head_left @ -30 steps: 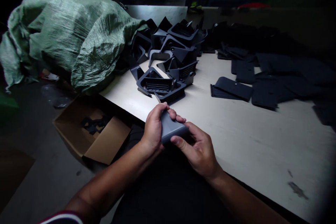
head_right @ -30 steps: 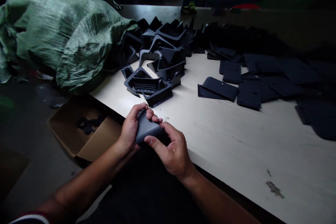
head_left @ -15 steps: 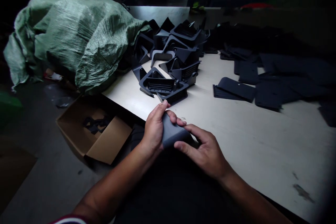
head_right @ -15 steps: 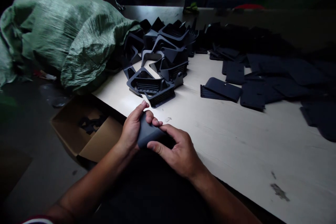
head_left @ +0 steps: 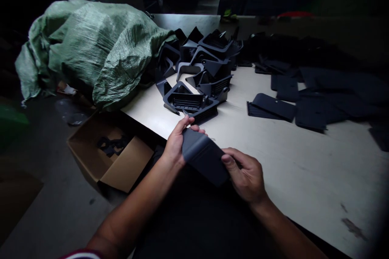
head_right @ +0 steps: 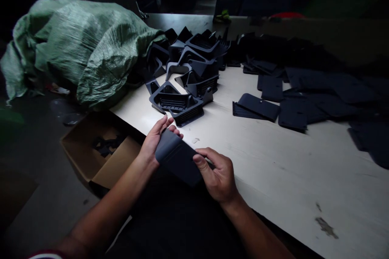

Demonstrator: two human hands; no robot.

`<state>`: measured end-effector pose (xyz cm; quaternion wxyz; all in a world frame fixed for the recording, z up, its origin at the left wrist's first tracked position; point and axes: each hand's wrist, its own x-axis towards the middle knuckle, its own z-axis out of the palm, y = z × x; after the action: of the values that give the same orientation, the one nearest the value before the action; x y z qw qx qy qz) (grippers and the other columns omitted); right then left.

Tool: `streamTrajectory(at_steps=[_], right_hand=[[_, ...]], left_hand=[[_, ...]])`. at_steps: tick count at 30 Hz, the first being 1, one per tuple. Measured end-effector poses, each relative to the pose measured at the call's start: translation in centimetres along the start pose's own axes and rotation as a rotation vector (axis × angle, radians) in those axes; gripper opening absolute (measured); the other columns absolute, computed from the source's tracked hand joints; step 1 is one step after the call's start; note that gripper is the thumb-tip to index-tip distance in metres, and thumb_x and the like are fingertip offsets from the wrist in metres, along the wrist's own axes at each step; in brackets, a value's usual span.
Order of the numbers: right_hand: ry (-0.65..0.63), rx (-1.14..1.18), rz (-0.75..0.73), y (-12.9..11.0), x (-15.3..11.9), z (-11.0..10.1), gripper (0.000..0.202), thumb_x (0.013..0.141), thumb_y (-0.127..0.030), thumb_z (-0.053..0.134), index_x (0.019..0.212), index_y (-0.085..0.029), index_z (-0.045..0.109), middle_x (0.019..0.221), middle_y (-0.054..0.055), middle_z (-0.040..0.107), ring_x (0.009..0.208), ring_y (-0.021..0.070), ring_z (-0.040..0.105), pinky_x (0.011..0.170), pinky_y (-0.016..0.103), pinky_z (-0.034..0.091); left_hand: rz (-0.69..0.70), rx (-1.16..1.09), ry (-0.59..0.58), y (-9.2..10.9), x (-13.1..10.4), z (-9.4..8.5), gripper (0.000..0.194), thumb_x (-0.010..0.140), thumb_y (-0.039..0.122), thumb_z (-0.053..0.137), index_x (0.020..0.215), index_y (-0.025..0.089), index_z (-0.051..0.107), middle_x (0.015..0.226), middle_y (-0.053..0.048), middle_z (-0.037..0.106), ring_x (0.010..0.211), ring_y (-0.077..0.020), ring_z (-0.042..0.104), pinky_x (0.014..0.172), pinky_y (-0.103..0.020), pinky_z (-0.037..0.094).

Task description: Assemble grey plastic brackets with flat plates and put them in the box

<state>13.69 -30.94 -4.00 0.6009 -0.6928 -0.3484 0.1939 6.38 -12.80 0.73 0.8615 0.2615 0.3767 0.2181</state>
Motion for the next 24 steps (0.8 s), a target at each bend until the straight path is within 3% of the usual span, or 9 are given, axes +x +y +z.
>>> streamTrajectory(at_steps=[5,8,13,16,21,24], right_hand=[[0.051,0.031,0.088,-1.1,1.0,-0.1,0.038,0.097,-0.051,0.070,0.075,-0.020,0.076,0.066,0.000,0.062,0.061,0.0171,0.056,0.055,0.028,0.040],[0.057,0.117,0.147,-2.2,1.4,0.2,0.048,0.096,-0.055,0.070,0.064,-0.020,0.067,0.058,-0.001,0.049,0.054,0.0147,0.045,0.049,0.028,0.033],[0.007,0.137,0.175,-3.2,2.6,1.0,0.057,0.095,-0.060,0.068,0.056,-0.020,0.056,0.058,-0.001,0.041,0.055,0.0135,0.038,0.048,0.028,0.030],[-0.077,0.124,0.220,-2.9,3.9,0.9,0.062,0.092,-0.065,0.069,0.052,-0.020,0.052,0.054,-0.003,0.037,0.052,0.0119,0.034,0.046,0.027,0.027],[-0.331,0.066,0.284,-2.5,6.0,0.5,0.061,0.092,-0.069,0.066,0.058,-0.018,0.065,0.051,-0.003,0.048,0.047,0.0113,0.038,0.043,0.026,0.027],[-0.262,-0.045,0.183,-2.7,7.0,0.2,0.056,0.096,-0.063,0.064,0.065,-0.018,0.072,0.057,-0.001,0.060,0.051,0.0139,0.051,0.047,0.026,0.035]], left_hand=[[0.451,0.474,-0.147,-0.3,0.2,-2.0,0.028,0.088,0.047,0.075,0.092,0.020,0.072,0.074,-0.001,0.070,0.068,-0.0159,0.062,0.068,-0.026,0.045],[0.511,0.584,-0.216,-0.4,-0.5,-2.6,0.041,0.095,0.052,0.061,0.073,0.019,0.072,0.069,-0.002,0.064,0.066,-0.0170,0.053,0.066,-0.029,0.040],[0.514,0.579,-0.152,-0.4,-1.1,-3.4,0.040,0.096,0.050,0.056,0.068,0.022,0.065,0.066,-0.001,0.055,0.067,-0.0192,0.045,0.068,-0.030,0.038],[0.433,0.594,-0.150,0.2,-1.0,-4.5,0.044,0.094,0.056,0.060,0.066,0.022,0.063,0.065,0.000,0.050,0.065,-0.0182,0.042,0.064,-0.030,0.036],[0.052,0.732,-0.368,1.8,-0.6,-6.3,0.049,0.084,0.063,0.072,0.067,0.019,0.063,0.060,0.001,0.050,0.053,-0.0129,0.038,0.054,-0.028,0.027],[0.014,0.669,-0.359,2.2,-0.5,-6.7,0.048,0.077,0.056,0.081,0.062,0.018,0.057,0.055,0.004,0.041,0.048,-0.0093,0.033,0.050,-0.026,0.021]])
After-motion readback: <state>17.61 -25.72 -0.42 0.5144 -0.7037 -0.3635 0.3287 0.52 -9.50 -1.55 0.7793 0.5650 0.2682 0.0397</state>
